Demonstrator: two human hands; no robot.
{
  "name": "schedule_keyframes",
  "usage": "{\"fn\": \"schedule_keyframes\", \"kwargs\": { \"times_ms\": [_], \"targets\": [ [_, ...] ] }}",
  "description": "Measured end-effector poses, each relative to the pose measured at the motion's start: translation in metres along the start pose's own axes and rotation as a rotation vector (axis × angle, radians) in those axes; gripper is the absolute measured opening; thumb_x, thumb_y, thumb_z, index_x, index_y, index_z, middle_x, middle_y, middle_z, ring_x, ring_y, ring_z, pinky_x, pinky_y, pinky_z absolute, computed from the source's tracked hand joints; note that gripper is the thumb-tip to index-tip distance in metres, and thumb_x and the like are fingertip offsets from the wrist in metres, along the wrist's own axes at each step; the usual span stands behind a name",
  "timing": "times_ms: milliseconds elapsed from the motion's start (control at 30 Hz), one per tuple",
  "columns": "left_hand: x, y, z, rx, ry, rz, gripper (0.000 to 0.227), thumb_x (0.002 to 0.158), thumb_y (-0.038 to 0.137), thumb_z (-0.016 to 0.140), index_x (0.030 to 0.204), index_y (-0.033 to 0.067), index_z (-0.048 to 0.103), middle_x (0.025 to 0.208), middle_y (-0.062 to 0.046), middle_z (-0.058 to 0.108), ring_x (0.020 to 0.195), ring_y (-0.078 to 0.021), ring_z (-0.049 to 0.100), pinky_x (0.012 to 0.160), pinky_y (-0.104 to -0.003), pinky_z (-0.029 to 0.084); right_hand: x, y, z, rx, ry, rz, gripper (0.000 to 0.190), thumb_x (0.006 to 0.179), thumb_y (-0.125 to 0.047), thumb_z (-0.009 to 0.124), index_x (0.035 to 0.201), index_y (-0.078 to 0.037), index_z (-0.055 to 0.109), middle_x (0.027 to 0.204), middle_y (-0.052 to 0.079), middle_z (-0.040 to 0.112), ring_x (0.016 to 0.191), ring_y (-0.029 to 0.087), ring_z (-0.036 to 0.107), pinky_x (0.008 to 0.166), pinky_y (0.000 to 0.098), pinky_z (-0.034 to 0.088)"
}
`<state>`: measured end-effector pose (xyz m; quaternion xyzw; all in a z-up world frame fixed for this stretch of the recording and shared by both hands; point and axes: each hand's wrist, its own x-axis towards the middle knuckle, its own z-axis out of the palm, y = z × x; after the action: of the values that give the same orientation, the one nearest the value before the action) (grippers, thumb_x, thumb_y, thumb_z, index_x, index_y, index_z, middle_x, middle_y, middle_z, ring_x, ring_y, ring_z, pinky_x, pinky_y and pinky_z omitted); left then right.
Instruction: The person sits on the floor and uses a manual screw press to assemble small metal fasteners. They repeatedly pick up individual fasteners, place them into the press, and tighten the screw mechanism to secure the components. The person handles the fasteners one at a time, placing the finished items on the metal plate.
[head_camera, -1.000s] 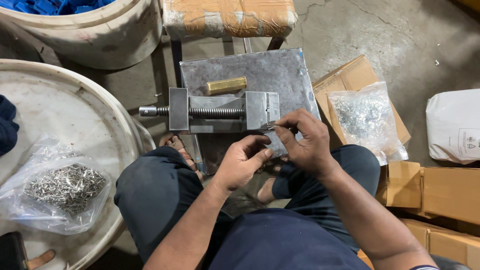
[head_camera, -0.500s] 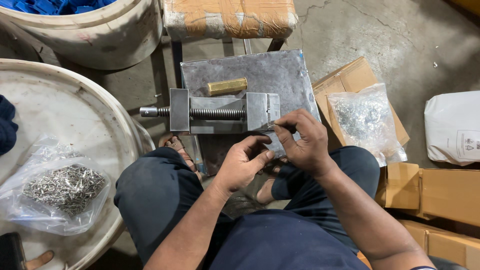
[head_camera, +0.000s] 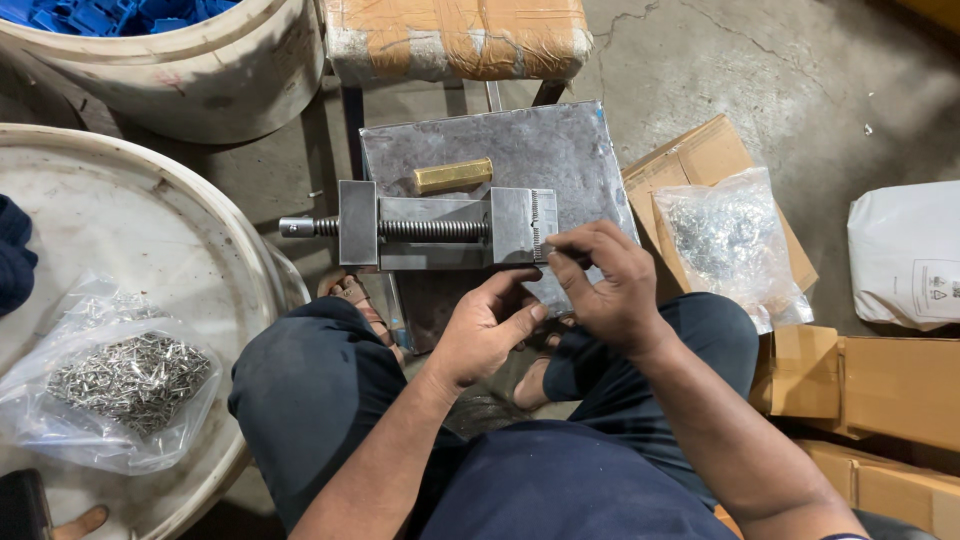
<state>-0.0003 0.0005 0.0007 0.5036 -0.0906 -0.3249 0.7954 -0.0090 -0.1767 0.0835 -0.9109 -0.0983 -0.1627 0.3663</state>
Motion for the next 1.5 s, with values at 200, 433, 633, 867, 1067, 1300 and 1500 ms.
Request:
{"fn": "schedule_keyframes", "kwargs": {
  "times_ms": [200,433,633,867,1067,1300,1500],
  "targets": [
    [-0.006,0.008,0.0,0.055,-0.069,0.097,0.052,0.095,0.014,0.072,0.142,-0.0002,0.055,0.098,-0.001,0.066,0.088,-0.006,0.06,0.079,-0.023,0.052,-0.02,0.038,-0.003,0.176,0.071,0.208,0.012,0.098,-0.005,0.071,0.11,-0.002,0.07,0.092,0.004,0.068,0.08,0.009,0.066,0.07,0.0225,0.054],
    [-0.005,0.012,0.001,0.009,-0.062,0.067,0.052,0.093,0.013,0.073,0.139,-0.0029,0.055,0.096,-0.001,0.065,0.083,-0.0069,0.059,0.072,-0.024,0.053,-0.039,0.069,-0.01,0.072,0.057,0.33,0.012,0.096,-0.007,0.071,0.107,-0.003,0.072,0.089,0.006,0.072,0.078,0.013,0.068,0.07,0.0263,0.054],
    [-0.003,0.003,0.0,-0.033,-0.042,0.035,0.054,0.093,0.013,0.073,0.139,-0.0041,0.053,0.094,-0.002,0.064,0.08,-0.0077,0.06,0.069,-0.024,0.052,-0.025,0.068,-0.01,-0.161,-0.042,0.178,0.017,0.088,-0.008,0.075,0.104,-0.006,0.075,0.093,0.013,0.071,0.084,0.032,0.07,0.073,0.0368,0.054],
    [-0.002,0.0,0.001,0.028,-0.035,0.033,0.05,0.093,0.016,0.075,0.135,-0.0044,0.057,0.095,-0.002,0.064,0.081,-0.0068,0.059,0.069,-0.023,0.053,-0.022,0.054,-0.007,-0.231,-0.08,0.079,0.012,0.089,-0.015,0.078,0.099,-0.011,0.075,0.093,0.008,0.07,0.08,0.03,0.071,0.07,0.037,0.055],
    [-0.003,0.001,0.001,0.029,-0.038,0.03,0.049,0.093,0.017,0.075,0.133,-0.0043,0.058,0.093,-0.002,0.063,0.078,-0.0071,0.059,0.068,-0.023,0.052,-0.014,0.051,-0.008,-0.297,-0.179,0.085,0.013,0.091,-0.018,0.076,0.103,-0.014,0.077,0.089,0.008,0.066,0.075,0.032,0.068,0.066,0.0406,0.054],
    [-0.004,0.001,0.002,0.063,-0.024,0.027,0.047,0.093,0.016,0.074,0.132,-0.0041,0.059,0.094,-0.001,0.063,0.081,-0.0065,0.059,0.071,-0.023,0.052,-0.01,0.058,-0.006,-0.314,-0.223,0.123,0.011,0.091,-0.019,0.074,0.101,-0.014,0.075,0.093,0.009,0.067,0.08,0.034,0.068,0.068,0.0424,0.054],
    [-0.003,0.0,0.003,0.196,0.002,0.158,0.042,0.097,0.019,0.071,0.13,-0.0044,0.06,0.091,-0.001,0.067,0.084,-0.0063,0.061,0.077,-0.024,0.053,-0.031,0.061,-0.01,0.379,-0.321,0.393,0.015,0.099,-0.02,0.07,0.104,-0.005,0.069,0.092,0.001,0.066,0.08,0.015,0.062,0.07,0.0294,0.052]
  ]
}}
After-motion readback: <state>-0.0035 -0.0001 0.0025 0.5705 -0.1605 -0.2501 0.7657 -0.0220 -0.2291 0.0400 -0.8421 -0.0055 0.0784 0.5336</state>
